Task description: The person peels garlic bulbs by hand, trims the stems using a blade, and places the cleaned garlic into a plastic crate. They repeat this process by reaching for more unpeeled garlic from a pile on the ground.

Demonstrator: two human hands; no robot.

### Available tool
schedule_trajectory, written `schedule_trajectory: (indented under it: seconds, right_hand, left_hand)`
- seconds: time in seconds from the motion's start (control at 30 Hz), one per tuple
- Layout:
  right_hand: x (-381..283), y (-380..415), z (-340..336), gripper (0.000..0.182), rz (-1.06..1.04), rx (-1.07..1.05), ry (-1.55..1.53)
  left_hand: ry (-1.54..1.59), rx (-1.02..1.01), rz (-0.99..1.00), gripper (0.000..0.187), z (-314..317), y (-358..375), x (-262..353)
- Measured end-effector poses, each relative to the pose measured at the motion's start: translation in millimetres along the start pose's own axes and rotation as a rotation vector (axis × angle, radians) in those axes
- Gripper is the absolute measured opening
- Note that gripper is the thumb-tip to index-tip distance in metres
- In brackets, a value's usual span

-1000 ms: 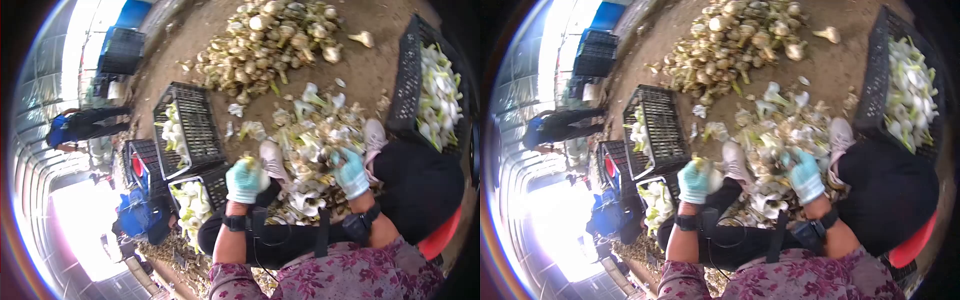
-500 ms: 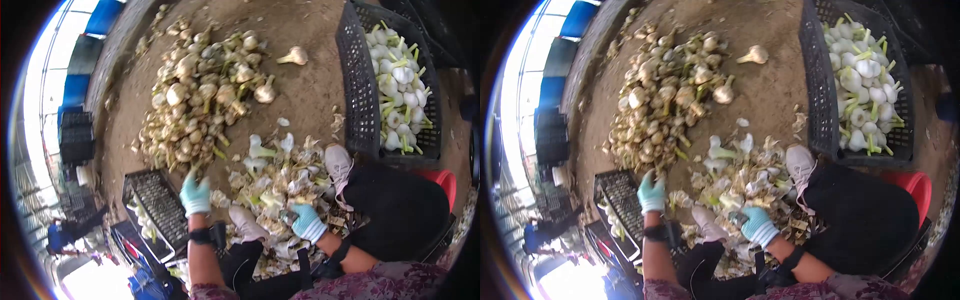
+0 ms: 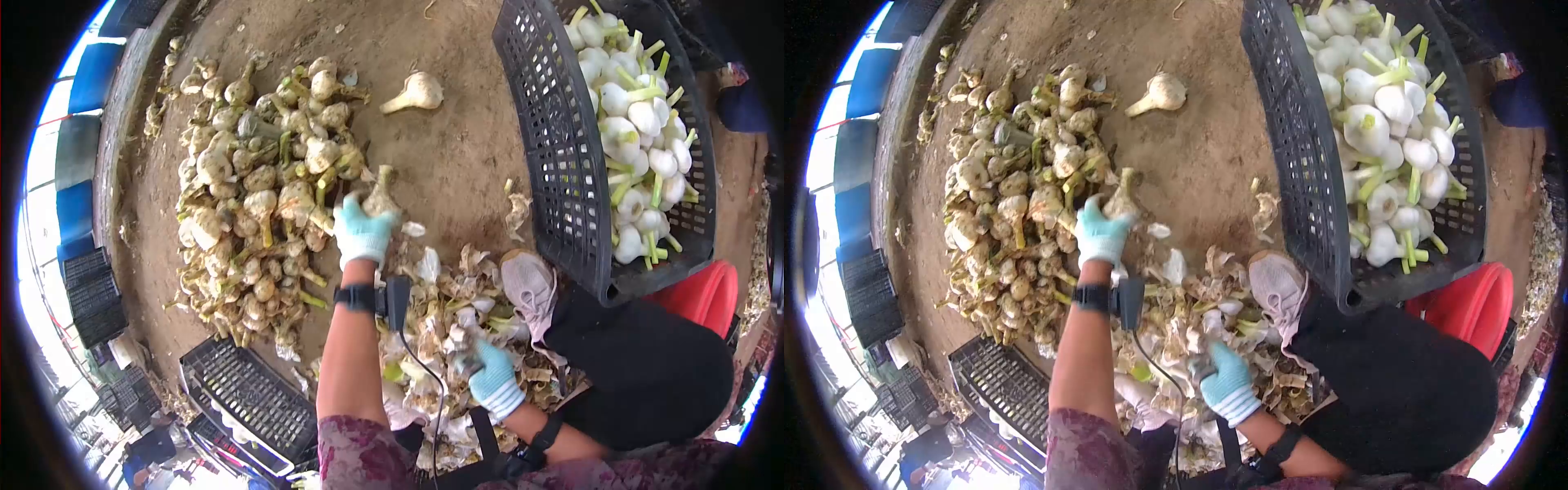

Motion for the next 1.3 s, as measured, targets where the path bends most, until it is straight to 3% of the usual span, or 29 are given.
schedule_trajectory:
  seconds: [0.03,0.1,0.17,0.2,0.3,0.37,0.43,0.5,0.53,0.67,0.77,0.8,0.9,0.93,1.03,1.07,1.17,1.2,1.23,1.3]
  right_hand:
    - [-4.2,0.5,-5.2,0.013,-0.141,0.019,0.145]
    - [-36.0,12.6,0.8,0.009,-0.208,0.073,0.075]
    - [-27.7,11.9,-6.3,0.012,-0.307,0.050,0.141]
    - [-3.8,5.5,-6.8,0.014,-0.152,0.001,-0.293]
    - [-19.8,30.8,15.9,0.017,-0.256,-0.250,0.122]
    - [-29.6,45.1,19.7,0.015,-0.378,-0.297,0.749]
    - [-32.3,57.7,21.3,0.014,-0.388,-0.376,0.746]
    - [-28.7,69.9,24.0,0.015,-0.393,-0.488,0.817]
    - [-32.6,80.7,29.3,0.017,-0.510,-0.589,0.858]
    - [-37.6,113.3,35.9,0.020,-0.546,-0.838,0.777]
    - [-47.9,138.5,40.2,0.021,-0.640,-0.842,0.771]
    - [-50.2,145.2,41.5,0.008,-0.733,-0.844,0.767]
    - [-56.5,164.7,47.3,0.015,-0.842,-0.812,0.765]
    - [-62.4,174.8,50.2,0.025,-0.931,-0.812,0.811]
    - [-64.5,171.4,48.5,0.027,-1.074,-0.719,0.767]
    - [-62.7,164.4,48.2,0.016,-1.008,-0.716,0.694]
    - [-62.5,182.2,53.5,0.017,-1.010,-0.725,0.714]
    - [-58.1,177.7,53.3,0.018,-0.537,-0.776,0.678]
    - [-53.9,170.7,48.9,0.017,-0.706,-0.751,0.520]
    - [-34.5,165.0,47.6,0.021,-0.496,-0.852,0.607]
  left_hand:
    - [0.155,-0.076,0.029,0.060,-1.8,19.2,-13.3]
    - [0.311,-0.163,0.015,0.061,-26.1,78.5,-25.5]
    - [0.316,-0.199,0.113,0.059,-58.2,140.6,-19.2]
    - [0.474,-0.272,0.128,0.059,-55.3,170.0,-24.2]
    - [0.385,-0.272,0.168,0.060,-73.6,243.2,-15.3]
    - [0.399,-0.208,0.149,0.060,-80.9,274.6,-15.5]
    - [0.645,-0.293,0.030,0.060,-81.0,297.9,-24.1]
    - [0.644,-0.252,0.080,0.059,-94.9,315.9,-25.9]
    - [0.643,-0.232,0.102,0.059,-100.7,324.6,-27.9]
    - [0.900,-0.306,-0.039,0.060,-108.7,355.8,-42.8]
    - [1.347,-0.374,-0.239,0.058,-116.7,379.6,-45.1]
    - [1.538,-0.368,-0.182,0.065,-110.7,384.7,-49.0]
    - [1.960,-0.358,-0.233,0.069,-96.8,400.4,-51.1]
    - [2.152,-0.527,-0.334,0.070,-89.6,409.4,-48.3]
    - [2.175,-0.395,-0.326,0.066,-91.1,417.0,-40.2]
    - [2.104,-0.257,-0.201,0.066,-94.9,414.2,-37.2]
    - [1.617,0.058,-0.145,0.067,-99.3,414.3,-49.5]
    - [1.731,-0.043,-0.232,0.070,-92.6,414.9,-55.6]
    - [1.937,-0.018,-0.443,0.064,-89.7,415.1,-57.0]
    - [2.243,-0.482,-0.332,0.061,-72.3,417.0,-65.1]
Point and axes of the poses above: each hand's wrist, its own y-axis away from the middle knuckle, its own z-axis out of the palm, x = y × z, the point moved 7 cm from there along -y, towards the middle knuckle, and after that the axes turned 9 degrees about -y, right-handed, at the moved point
